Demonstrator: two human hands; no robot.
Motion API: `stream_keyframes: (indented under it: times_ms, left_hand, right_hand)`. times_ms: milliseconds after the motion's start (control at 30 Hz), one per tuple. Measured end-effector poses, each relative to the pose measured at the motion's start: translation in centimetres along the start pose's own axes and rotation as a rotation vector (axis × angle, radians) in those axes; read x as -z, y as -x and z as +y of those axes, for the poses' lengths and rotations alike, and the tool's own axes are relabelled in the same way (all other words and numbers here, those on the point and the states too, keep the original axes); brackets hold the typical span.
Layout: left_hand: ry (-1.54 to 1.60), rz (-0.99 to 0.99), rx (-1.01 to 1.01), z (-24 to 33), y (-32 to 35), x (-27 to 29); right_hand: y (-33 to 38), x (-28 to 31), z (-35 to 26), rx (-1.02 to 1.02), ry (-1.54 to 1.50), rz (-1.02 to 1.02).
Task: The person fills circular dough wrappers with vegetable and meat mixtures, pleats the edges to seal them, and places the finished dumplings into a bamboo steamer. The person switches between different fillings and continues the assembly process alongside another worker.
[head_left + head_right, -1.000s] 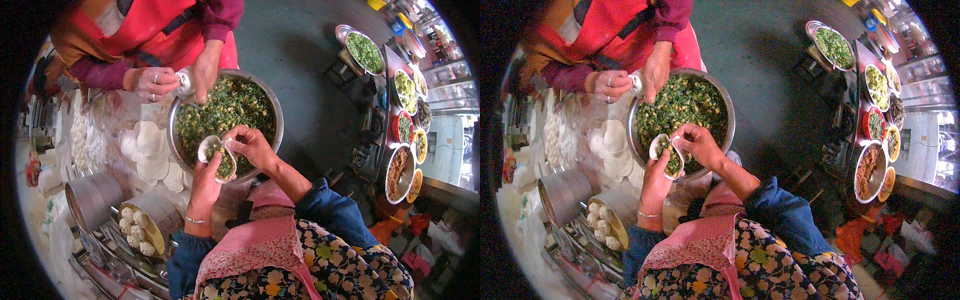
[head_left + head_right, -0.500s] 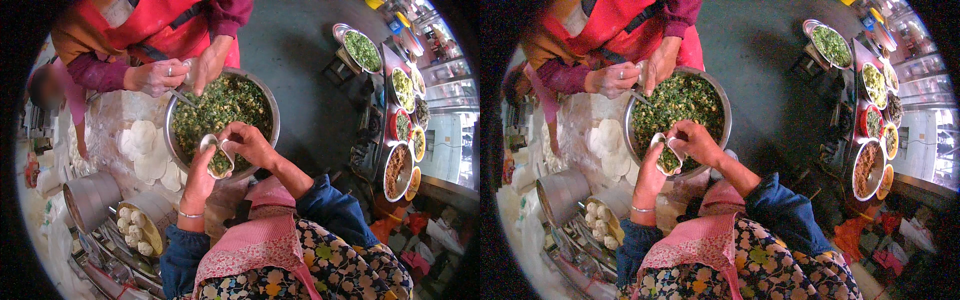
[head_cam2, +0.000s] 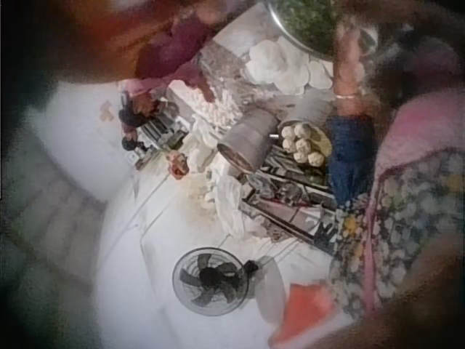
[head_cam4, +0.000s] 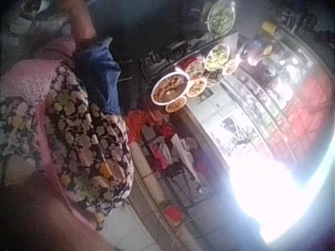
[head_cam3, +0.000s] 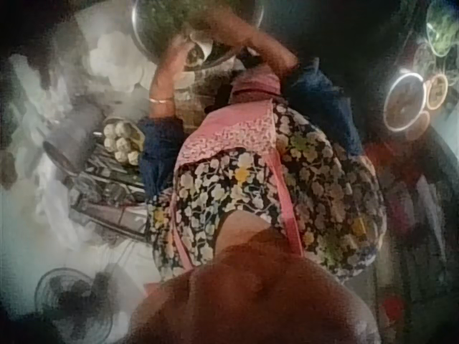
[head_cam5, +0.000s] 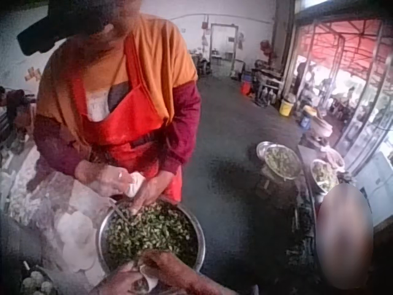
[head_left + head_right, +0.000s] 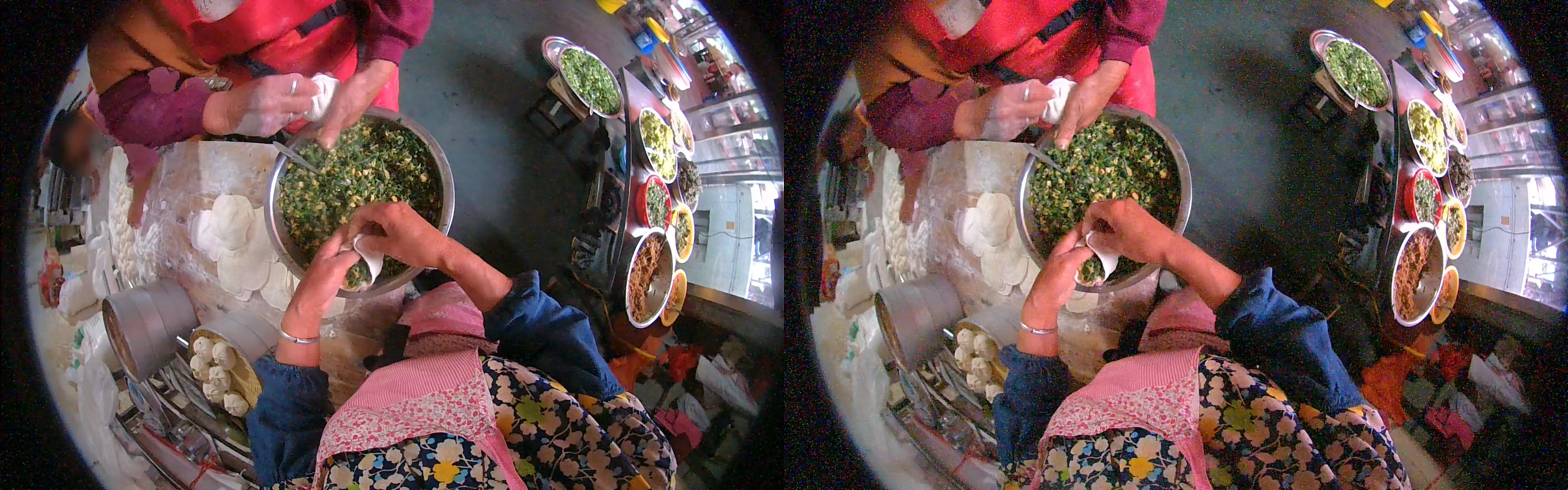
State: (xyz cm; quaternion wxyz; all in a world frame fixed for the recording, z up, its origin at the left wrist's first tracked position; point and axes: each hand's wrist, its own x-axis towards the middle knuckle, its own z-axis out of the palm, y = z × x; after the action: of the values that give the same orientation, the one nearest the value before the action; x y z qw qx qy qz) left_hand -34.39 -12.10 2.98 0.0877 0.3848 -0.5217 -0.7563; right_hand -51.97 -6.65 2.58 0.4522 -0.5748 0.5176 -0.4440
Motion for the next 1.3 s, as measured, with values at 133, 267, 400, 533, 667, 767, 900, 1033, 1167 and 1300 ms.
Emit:
stream_keyframes:
  times_ms: [133, 267, 400, 533, 667, 767, 900, 1033, 1167, 1300]
  left_hand:
    - [0.522, -0.112, -0.003, -0.3, 0.6, 1.9]
    - [0.771, 0.174, -0.134, -1.8, 1.3, -2.1]
    - [0.742, 0.252, -0.222, -2.3, 0.5, -3.1]
    - [0.547, 0.283, -0.217, -2.4, 0.7, -2.9]
    - [0.438, 0.308, -0.175, -3.1, 0.5, -2.7]
    - [0.403, 0.244, -0.129, -2.2, 0.9, -2.6]
    - [0.59, 0.144, -0.125, -2.4, 1.3, -1.6]
    - [0.025, 0.171, -0.271, -3.0, 1.1, -0.8]
    - [-0.395, 0.098, -0.339, -1.5, 0.8, -0.2]
    - [0.547, 0.155, -0.195, -0.6, 1.6, -1.6]
  right_hand:
    - [1.1, -0.2, 1.2, -0.226, -0.45, 0.134]
    - [2.2, -2.2, 0.5, -0.253, -0.783, 0.212]
    - [1.8, -2.3, 0.2, -0.229, -0.427, 0.186]
    - [1.0, -2.0, 0.4, -0.09, -0.086, 0.175]
    - [1.1, -1.8, 0.6, 0.076, 0.095, 0.148]
    - [0.9, -0.9, -0.9, -0.221, -0.173, 0.069]
    - [0.6, -1.7, 0.8, 0.131, 0.14, 0.117]
    - [0.5, -1.7, 0.3, 0.117, 0.104, 0.115]
    - [0.7, -1.8, -0.1, -0.012, -0.015, 0.119]
    - [1.9, -2.3, 0.9, -0.202, -0.392, 0.211]
